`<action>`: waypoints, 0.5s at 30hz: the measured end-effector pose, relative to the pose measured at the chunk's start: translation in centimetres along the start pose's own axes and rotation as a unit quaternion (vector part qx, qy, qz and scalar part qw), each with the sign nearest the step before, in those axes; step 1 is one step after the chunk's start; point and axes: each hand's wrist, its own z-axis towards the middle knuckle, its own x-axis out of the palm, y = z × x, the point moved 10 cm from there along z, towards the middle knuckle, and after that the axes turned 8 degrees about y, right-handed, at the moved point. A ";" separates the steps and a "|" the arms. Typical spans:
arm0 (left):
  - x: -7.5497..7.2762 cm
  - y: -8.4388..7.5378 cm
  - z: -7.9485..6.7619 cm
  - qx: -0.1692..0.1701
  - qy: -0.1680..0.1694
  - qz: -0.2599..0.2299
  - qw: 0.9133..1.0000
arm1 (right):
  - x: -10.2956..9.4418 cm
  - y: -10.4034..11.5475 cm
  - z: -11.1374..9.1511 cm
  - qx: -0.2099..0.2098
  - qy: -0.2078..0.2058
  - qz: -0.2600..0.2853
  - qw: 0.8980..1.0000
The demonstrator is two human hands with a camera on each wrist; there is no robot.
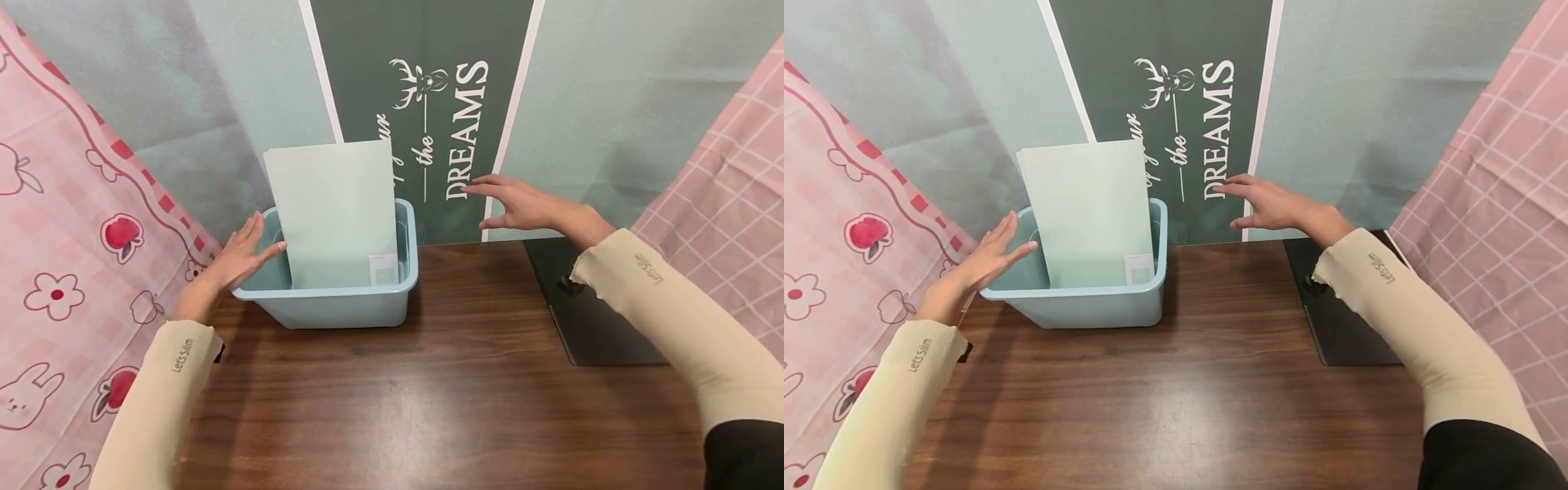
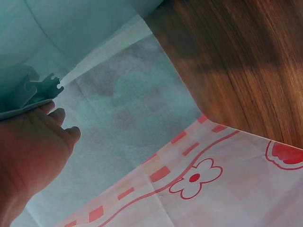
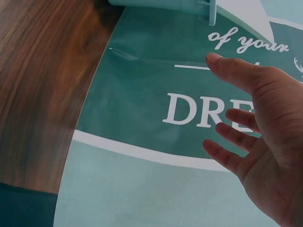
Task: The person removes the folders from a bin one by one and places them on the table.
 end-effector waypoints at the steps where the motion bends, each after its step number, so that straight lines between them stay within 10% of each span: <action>1: 0.0 0.0 0.0 0.000 -0.001 0.003 1.000 | -0.1 0.1 0.2 0.001 0.002 0.002 1.000; 15: -0.1 -0.1 0.0 0.001 0.000 0.014 1.000 | -0.4 2.2 2.5 -0.014 0.012 -0.001 1.000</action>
